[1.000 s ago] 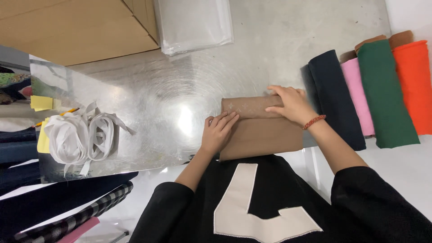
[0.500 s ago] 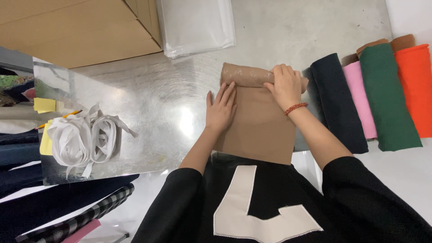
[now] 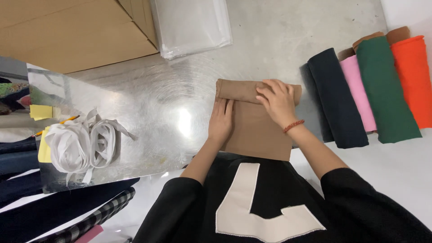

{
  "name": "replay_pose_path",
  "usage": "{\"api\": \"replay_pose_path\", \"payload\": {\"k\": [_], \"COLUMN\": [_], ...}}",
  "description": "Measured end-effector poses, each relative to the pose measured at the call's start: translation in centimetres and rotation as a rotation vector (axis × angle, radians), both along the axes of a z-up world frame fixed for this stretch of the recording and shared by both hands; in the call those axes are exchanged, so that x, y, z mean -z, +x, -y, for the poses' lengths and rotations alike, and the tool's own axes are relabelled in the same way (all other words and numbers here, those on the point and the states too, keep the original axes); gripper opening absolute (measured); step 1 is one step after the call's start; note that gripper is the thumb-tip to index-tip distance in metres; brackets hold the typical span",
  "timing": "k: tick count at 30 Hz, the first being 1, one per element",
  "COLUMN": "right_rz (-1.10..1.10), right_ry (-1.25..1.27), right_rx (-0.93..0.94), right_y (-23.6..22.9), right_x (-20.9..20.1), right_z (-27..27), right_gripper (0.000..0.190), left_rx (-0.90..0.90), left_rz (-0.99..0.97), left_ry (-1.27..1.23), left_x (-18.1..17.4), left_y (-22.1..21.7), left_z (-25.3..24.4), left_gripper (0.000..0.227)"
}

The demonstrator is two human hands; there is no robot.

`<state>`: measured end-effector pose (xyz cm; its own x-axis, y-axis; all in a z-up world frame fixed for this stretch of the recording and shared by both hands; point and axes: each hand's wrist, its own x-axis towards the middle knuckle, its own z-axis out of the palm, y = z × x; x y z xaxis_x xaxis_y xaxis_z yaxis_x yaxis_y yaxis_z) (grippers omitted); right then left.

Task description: Folding various items of clothing taken from a rack and stacking them on a table

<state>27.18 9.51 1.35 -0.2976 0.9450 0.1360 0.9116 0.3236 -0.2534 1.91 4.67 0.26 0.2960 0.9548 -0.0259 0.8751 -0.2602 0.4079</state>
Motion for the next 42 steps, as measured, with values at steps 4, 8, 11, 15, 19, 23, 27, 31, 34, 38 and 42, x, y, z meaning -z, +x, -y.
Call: {"api": "replay_pose_path", "payload": {"k": [4, 8, 11, 15, 19, 23, 27, 31, 34, 38, 42], "right_rz": [-0.074, 0.013, 0.033, 0.015, 0.023, 0.011, 0.041, 0.044, 0.076, 0.152, 0.235], "right_ry": [-0.347, -0.464, -0.441, -0.192, -0.044, 0.111, 0.212, 0.200, 0.188, 0.277, 0.319], "right_rx": [0.030, 0.078, 0.093, 0.116, 0.114, 0.091, 0.075, 0.065, 0.025, -0.045, -0.110], "right_y": [0.4, 0.8, -0.5, -1.7, -3.1, -3.7, -4.3, -5.0, -5.3, -5.8, -7.2], "right_x": [-3.5, -3.4, -4.7, -4.2, -3.2, -2.0, -1.9, -2.6, -2.9, -2.0, -1.1], "right_z": [-3.8, -5.1, -3.9, -1.3, 2.2, 5.6, 7.9, 9.7, 11.2, 13.2, 15.3], "right_gripper": [0.051, 0.076, 0.066, 0.058, 0.052, 0.043, 0.040, 0.038, 0.036, 0.045, 0.038], "left_rx": [-0.042, -0.062, -0.130, -0.291, -0.469, -0.492, -0.488, -0.456, -0.496, -0.515, -0.590], "left_rz": [0.095, 0.075, 0.180, 0.460, 0.509, 0.474, 0.321, 0.483, 0.661, 0.496, 0.440], "left_ry": [-0.041, -0.052, -0.176, -0.351, -0.370, -0.267, -0.107, -0.212, -0.416, -0.567, -0.644], "left_x": [-1.2, 0.8, -5.5, -5.4, -2.2, -1.8, -3.6, -4.4, -6.5, -10.2, -10.5], "left_y": [0.0, 0.1, 0.0, -0.9, -2.1, -3.0, -4.3, -4.4, -4.3, -4.1, -4.1], "left_z": [-0.1, -0.2, -0.4, -1.8, -2.7, -2.5, -0.9, 0.0, 0.9, 1.2, 0.2], "left_gripper": [0.050, 0.050, 0.058, 0.083, 0.075, 0.053, 0.021, 0.027, 0.058, 0.072, 0.097]}}
